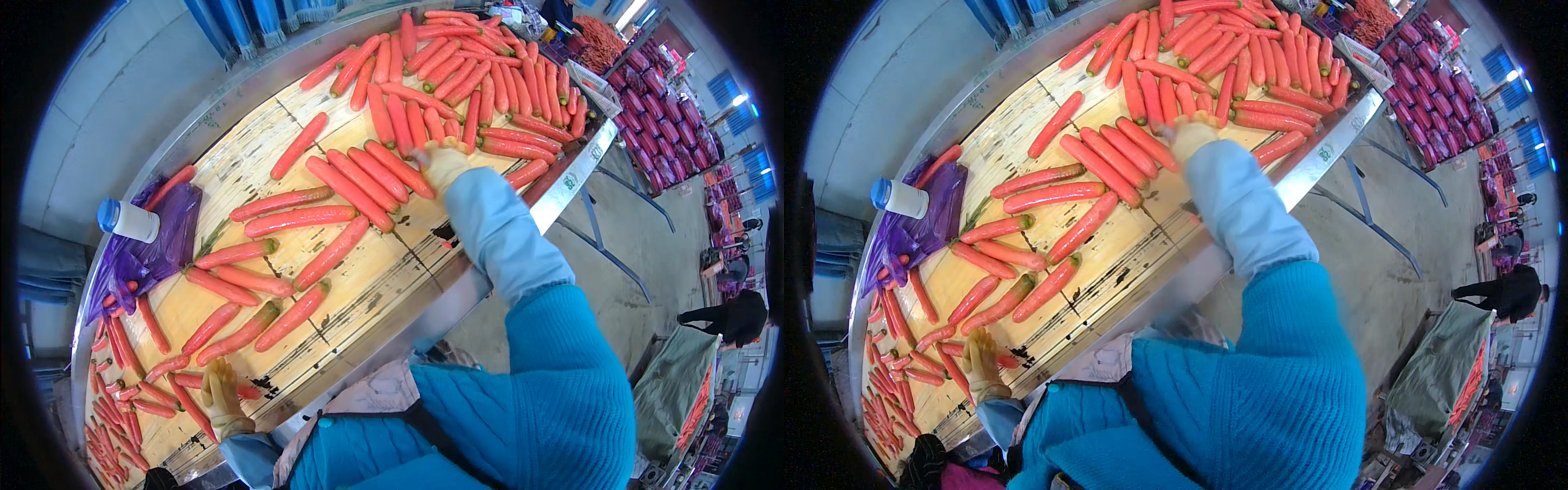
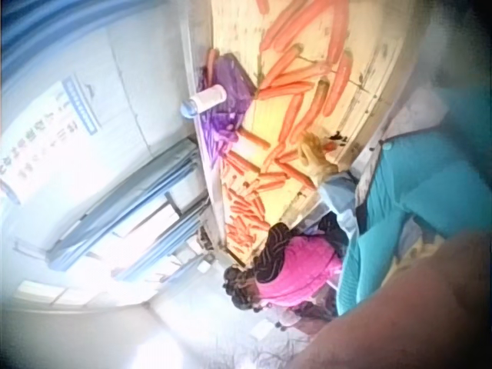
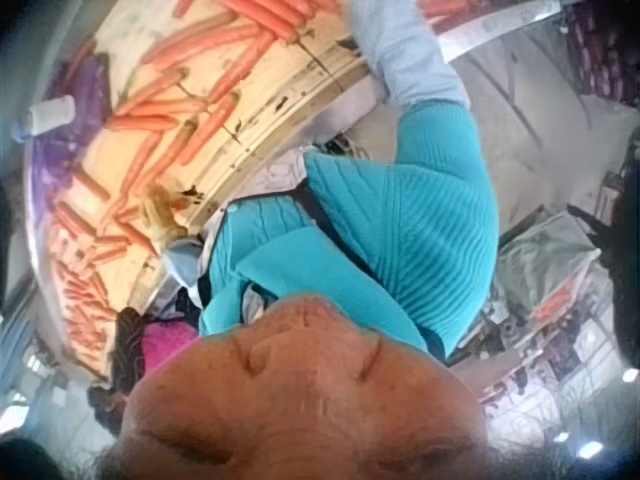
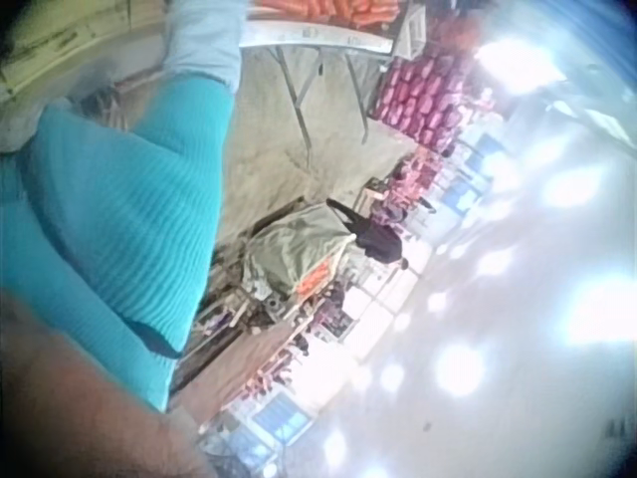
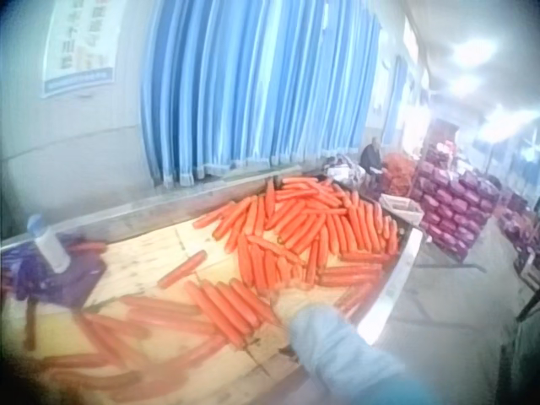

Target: The person repeatedly picks carrots from a rotating table, trims the ends with a knife, and places them into a bin. The process is continuous, with the person handling carrots one at a time and occasionally adjusting their position on the table.

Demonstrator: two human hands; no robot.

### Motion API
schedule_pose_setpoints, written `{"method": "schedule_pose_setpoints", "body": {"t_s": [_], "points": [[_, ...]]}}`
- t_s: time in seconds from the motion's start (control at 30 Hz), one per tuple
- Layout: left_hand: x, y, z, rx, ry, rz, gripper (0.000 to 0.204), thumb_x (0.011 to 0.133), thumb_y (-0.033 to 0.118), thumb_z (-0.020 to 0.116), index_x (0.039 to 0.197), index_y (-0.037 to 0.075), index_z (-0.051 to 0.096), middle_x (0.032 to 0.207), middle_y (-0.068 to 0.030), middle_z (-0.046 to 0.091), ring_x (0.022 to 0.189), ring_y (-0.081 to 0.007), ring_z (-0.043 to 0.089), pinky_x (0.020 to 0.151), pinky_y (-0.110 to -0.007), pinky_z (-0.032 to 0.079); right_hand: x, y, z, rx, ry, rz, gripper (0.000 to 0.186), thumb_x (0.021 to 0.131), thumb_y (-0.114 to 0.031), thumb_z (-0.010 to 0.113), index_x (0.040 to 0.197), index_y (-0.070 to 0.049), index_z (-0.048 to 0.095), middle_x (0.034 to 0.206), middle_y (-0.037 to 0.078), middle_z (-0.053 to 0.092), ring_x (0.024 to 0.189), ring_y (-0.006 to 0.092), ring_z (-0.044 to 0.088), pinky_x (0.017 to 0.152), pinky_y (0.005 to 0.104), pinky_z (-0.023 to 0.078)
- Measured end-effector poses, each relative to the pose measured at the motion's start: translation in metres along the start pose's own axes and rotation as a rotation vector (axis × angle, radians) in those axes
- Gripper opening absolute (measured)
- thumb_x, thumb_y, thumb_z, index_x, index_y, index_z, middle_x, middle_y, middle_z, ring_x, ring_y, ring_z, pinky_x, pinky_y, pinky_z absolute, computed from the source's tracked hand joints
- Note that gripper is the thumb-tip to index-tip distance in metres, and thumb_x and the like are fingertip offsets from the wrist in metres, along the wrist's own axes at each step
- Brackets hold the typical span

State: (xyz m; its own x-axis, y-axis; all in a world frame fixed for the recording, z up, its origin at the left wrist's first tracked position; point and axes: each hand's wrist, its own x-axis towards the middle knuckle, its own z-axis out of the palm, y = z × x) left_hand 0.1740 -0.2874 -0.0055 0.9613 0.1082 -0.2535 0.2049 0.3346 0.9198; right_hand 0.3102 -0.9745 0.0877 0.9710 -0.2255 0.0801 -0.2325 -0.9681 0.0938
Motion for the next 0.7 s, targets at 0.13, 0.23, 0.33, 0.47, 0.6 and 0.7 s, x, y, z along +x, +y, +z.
{"method": "schedule_pose_setpoints", "body": {"t_s": [0.13,0.23,0.33,0.47,0.6,0.7], "points": [[-0.002,-0.002,-0.022,-0.033,-0.071,0.019,0.045,0.106,0.026,0.056,0.142,0.0,0.053,0.145,-0.0198,0.054,0.132,-0.0354,0.055,0.108,-0.046,0.05,-0.043,-0.095,0.006,0.261,0.0,-0.307,0.03,0.101,-0.033,0.05,0.124,-0.022,0.067,0.118,0.014,0.067,0.115,0.0302,0.064,0.097,0.057,0.047],[-0.004,-0.004,-0.037,0.005,-0.061,0.065,0.044,0.107,0.026,0.054,0.142,-0.001,0.053,0.145,-0.021,0.054,0.132,-0.0359,0.055,0.108,-0.046,0.05,-0.066,-0.126,-0.012,0.602,-0.061,-0.341,0.032,0.097,-0.028,0.055,0.123,-0.012,0.066,0.112,0.023,0.068,0.107,0.0387,0.066,0.097,0.0464,0.05],[-0.007,-0.004,-0.053,-0.099,-0.082,0.113,0.044,0.107,0.026,0.053,0.142,-0.001,0.052,0.145,-0.0218,0.053,0.132,-0.0359,0.055,0.108,-0.046,0.05,-0.048,-0.108,-0.027,0.771,0.13,-0.066,0.028,0.095,-0.015,0.055,0.119,-0.008,0.068,0.102,0.024,0.071,0.094,0.0428,0.069,0.082,0.0467,0.056],[-0.01,0.004,-0.066,-0.055,-0.056,0.094,0.046,0.107,0.028,0.053,0.142,-0.002,0.052,0.145,-0.0214,0.054,0.132,-0.0342,0.056,0.108,-0.045,0.049,0.0,-0.041,-0.013,0.181,0.084,0.232,0.031,0.092,-0.009,0.056,0.121,-0.001,0.063,0.09,0.027,0.069,0.08,0.0389,0.071,0.071,0.0489,0.056],[-0.013,0.009,-0.047,-0.031,-0.003,0.11,0.049,0.107,0.033,0.053,0.142,-0.002,0.052,0.146,-0.0205,0.054,0.132,-0.0324,0.055,0.109,-0.045,0.048,0.019,-0.031,0.024,0.149,-0.024,0.254,0.032,0.092,-0.011,0.057,0.122,-0.001,0.063,0.091,0.027,0.07,0.081,0.0385,0.071,0.072,0.0487,0.057],[-0.013,0.005,-0.013,-0.086,-0.036,0.101,0.042,0.107,0.026,0.053,0.14,0.0,0.054,0.14,-0.0192,0.059,0.126,-0.0324,0.06,0.106,-0.044,0.05,0.017,-0.039,0.034,0.204,-0.027,0.269,0.033,0.092,-0.013,0.058,0.123,-0.002,0.063,0.092,0.027,0.07,0.082,0.0383,0.071,0.073,0.0486,0.057]]}}
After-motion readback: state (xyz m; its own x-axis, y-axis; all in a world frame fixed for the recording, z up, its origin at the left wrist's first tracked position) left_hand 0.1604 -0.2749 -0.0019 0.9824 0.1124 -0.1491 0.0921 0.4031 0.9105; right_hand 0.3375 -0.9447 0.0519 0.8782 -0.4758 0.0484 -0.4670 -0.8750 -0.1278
